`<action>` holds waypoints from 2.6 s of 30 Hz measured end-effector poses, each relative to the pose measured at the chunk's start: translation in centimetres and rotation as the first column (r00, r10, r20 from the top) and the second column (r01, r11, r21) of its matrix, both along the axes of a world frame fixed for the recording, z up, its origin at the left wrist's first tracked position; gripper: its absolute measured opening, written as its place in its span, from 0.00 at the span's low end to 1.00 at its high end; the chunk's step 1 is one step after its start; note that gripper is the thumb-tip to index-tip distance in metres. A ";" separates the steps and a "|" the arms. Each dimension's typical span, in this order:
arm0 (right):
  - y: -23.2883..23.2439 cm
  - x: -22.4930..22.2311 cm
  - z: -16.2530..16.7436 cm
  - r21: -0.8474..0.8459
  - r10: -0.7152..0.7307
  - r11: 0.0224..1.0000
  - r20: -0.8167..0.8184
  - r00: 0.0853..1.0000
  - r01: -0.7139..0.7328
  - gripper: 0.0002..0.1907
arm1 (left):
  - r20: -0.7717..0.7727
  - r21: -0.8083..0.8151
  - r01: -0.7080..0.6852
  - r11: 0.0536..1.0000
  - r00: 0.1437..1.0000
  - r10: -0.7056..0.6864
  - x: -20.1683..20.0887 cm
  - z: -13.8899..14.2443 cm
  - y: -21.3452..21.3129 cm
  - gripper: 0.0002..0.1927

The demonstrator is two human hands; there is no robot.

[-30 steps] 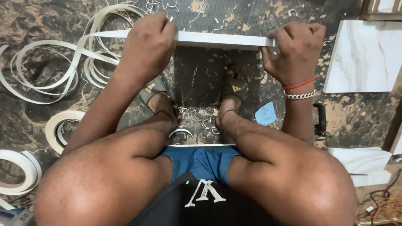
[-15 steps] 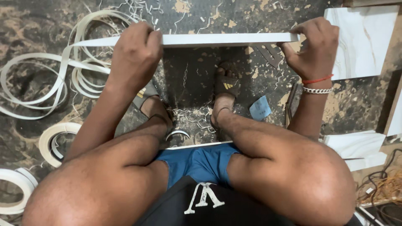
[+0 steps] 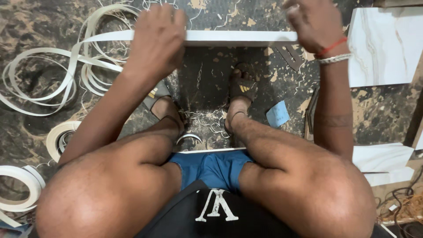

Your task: The person smooths a marble-patterned panel with a sanding block, then applies a white edge banding strip to the panel's edge using a handheld iron. The person presses the strip along the edge and smooths it by hand.

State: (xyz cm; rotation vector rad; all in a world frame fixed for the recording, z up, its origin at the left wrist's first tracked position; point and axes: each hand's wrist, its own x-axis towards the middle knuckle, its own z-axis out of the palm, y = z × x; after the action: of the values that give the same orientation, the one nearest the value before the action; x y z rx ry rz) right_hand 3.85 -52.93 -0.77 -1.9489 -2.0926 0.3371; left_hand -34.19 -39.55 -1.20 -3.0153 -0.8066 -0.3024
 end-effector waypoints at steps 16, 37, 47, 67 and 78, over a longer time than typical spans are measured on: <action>3.1 -2.9 0.2 -0.297 -0.226 0.922 0.113 0.968 0.250 0.40 | 0.227 -0.159 0.138 0.978 0.969 -0.100 3.1 -1.3 0.5 0.35; 3.1 -9.0 1.6 0.164 -0.112 0.985 0.319 0.941 0.062 0.53 | 0.025 -0.188 -0.123 0.975 0.991 0.130 5.4 1.9 -1.1 0.34; 2.3 -2.7 0.8 -0.329 -0.604 0.781 -0.183 0.775 0.531 0.52 | 0.428 -0.382 0.062 0.922 0.896 0.117 3.7 0.8 -0.3 0.32; 6.3 -14.4 -1.6 0.242 0.002 0.969 0.152 0.988 -0.039 0.59 | 0.084 -0.188 0.007 0.982 0.996 0.009 9.2 0.3 -2.4 0.24; 0.7 -4.3 0.1 -0.094 -0.337 0.920 0.302 0.892 0.380 0.52 | -0.060 -0.223 -0.164 0.961 0.986 0.154 4.7 0.2 -0.3 0.37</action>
State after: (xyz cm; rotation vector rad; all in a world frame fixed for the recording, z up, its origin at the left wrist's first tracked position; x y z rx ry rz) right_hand -0.40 -52.23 -0.67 -2.5516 -1.8404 0.1504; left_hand -29.48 -39.89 -0.98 -3.1221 -1.1469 -0.1526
